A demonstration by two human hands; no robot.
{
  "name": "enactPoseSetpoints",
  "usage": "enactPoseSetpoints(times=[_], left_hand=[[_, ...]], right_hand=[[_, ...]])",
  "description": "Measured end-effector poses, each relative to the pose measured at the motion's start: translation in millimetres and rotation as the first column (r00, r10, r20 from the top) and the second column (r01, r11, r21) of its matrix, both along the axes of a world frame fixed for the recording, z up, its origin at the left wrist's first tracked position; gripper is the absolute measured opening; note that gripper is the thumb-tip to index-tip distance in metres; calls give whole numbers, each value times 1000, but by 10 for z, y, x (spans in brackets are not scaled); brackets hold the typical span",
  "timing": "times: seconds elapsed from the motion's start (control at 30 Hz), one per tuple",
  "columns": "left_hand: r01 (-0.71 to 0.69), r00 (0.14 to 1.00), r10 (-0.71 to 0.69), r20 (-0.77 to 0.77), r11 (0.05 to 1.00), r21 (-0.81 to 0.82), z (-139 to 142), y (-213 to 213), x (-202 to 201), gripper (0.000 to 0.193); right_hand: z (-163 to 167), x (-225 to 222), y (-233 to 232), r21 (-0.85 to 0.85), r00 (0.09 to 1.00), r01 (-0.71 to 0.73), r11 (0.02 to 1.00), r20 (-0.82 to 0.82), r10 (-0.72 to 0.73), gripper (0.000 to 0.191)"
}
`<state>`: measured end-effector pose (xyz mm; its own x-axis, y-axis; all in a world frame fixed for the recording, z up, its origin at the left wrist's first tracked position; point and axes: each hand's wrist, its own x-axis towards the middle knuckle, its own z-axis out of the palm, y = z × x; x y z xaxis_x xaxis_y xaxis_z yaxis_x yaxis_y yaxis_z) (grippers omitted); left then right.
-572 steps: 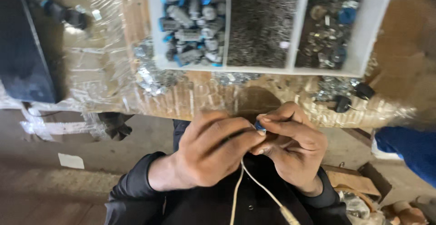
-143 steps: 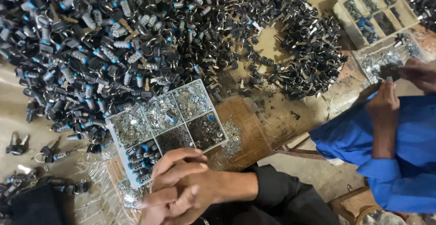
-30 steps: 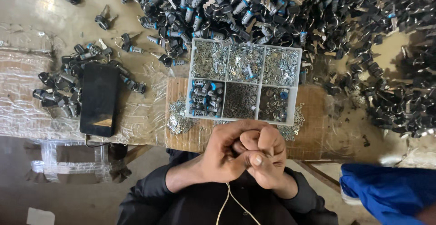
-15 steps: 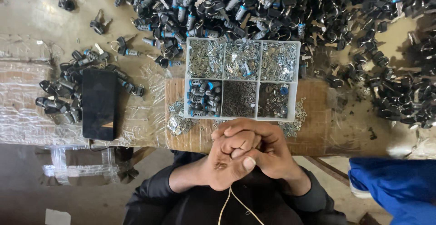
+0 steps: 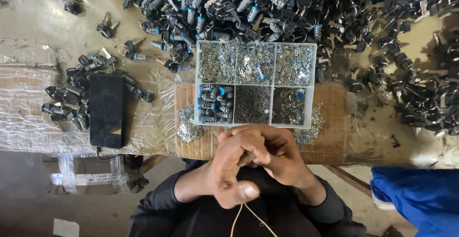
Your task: The person sits at a workbench assembling padlock lock cylinders by hand. They pick small metal pins and springs from a compartment tray, insert them into a lock body held in one hand, press components into place, and set finished cylinders aside among piles of locks and keys.
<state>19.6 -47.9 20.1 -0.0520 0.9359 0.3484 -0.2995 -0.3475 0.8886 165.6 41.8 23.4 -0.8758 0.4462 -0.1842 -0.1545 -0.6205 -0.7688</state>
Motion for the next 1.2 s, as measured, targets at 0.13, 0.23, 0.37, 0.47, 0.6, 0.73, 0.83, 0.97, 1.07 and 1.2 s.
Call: enactPoseSetpoints(times=[0.13, 0.23, 0.37, 0.47, 0.6, 0.73, 0.83, 0.97, 1.07, 1.2], left_hand=[[-132, 984, 143, -103, 986, 105, -29, -15, 106, 61], [-108, 988, 116, -99, 990, 85, -53, -22, 171, 69], [-175, 983, 183, -32, 969, 173, -10, -35, 126, 74], [-245, 969, 247, 4, 959, 143, 103, -58, 119, 74], [-274, 950, 262, 169, 960, 50, 242, -62, 139, 56], [-106, 985, 119, -124, 988, 110, 274, 0, 46, 31], [-20, 991, 34, -129, 994, 109, 281, 37, -36, 19], [-213, 977, 208, 46, 962, 171, 230, 34, -162, 16], [-435, 889, 394, 234, 886, 161, 108, -16, -296, 17], [-439, 897, 427, 119, 890, 120, -32, -28, -381, 25]], right_hand=[[24, 9, -13, -84, 997, 57, 995, -49, -62, 31], [-37, -16, -22, -122, 988, 76, 990, -122, -91, 32], [-209, -11, -66, -154, 954, -49, 987, -298, 1, 45], [-320, 94, -84, -102, 983, -118, 988, -152, 101, 54], [-371, 127, -89, -20, 995, -81, 996, 54, 82, 33], [-211, 18, -63, 34, 997, 13, 999, -73, -10, 40], [-50, -97, -2, -25, 995, 38, 999, -89, -40, 35], [76, -9, 149, 186, 995, 93, 978, 12, -96, 31], [10, 204, 272, 288, 823, 564, 774, -117, -556, 21], [-203, 522, 390, 362, 753, 659, 660, -323, -574, 23]])
